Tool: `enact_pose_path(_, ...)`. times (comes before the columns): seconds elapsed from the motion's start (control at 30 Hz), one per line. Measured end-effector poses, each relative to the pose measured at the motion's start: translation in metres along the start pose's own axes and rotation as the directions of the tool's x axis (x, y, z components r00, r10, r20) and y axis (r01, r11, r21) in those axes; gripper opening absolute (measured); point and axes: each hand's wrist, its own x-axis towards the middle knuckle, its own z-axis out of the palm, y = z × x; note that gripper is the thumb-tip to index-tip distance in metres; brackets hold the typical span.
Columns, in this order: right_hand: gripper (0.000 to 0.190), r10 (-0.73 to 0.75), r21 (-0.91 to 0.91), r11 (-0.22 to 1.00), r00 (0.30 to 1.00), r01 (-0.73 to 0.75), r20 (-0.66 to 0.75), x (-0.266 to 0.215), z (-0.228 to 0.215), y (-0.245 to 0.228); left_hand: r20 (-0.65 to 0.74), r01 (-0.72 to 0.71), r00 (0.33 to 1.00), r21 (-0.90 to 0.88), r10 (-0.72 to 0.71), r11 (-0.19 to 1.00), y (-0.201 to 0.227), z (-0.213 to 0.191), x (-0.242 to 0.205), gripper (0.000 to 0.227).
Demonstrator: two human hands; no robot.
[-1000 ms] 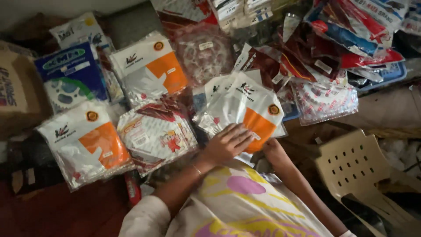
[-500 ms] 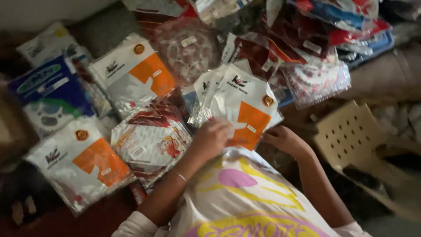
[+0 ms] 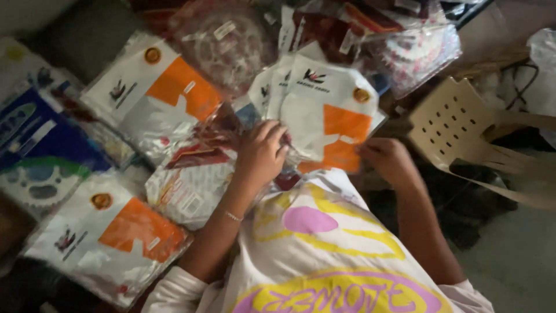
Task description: The person sorts through a large pile of packaged motorcycle sprockets and parts on a table. They pick up various plastic-wrapped items, including a large white sprocket and several smaller packages, moving them around and organizing them into stacks.
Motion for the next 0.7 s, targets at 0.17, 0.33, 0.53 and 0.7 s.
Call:
enact_pose_path(0.17,0.019,-0.018,0.335,0.941,0.995,0.050,-0.097,-0.008,-0.057,-0.043,-0.007,0.024,1.000,-0.249,-0.027,0.968,-0.002,-0.019,0.007,0.040)
enact_pose_path(0.33,0.012,0.049,0.886,0.433,0.977,0.166,-0.207,0.025,-0.084,-0.130,0.141,0.263,0.947,-0.855,-0.288,0.447,-0.014,-0.025,0.024,0.038)
enact_pose_path(0.53,0.010,-0.313,0.992,0.079,0.947,0.102,-0.072,0.010,-0.087,-0.217,0.151,0.018,0.965,-0.855,-0.215,-0.518,-0.042,-0.017,0.031,0.012)
enact_pose_path(0.7,0.014,-0.340,0.751,0.568,0.927,0.336,-0.158,0.004,-0.085,-0.213,-0.057,-0.154,0.939,-0.952,-0.339,-0.266,-0.034,-0.072,0.000,0.054)
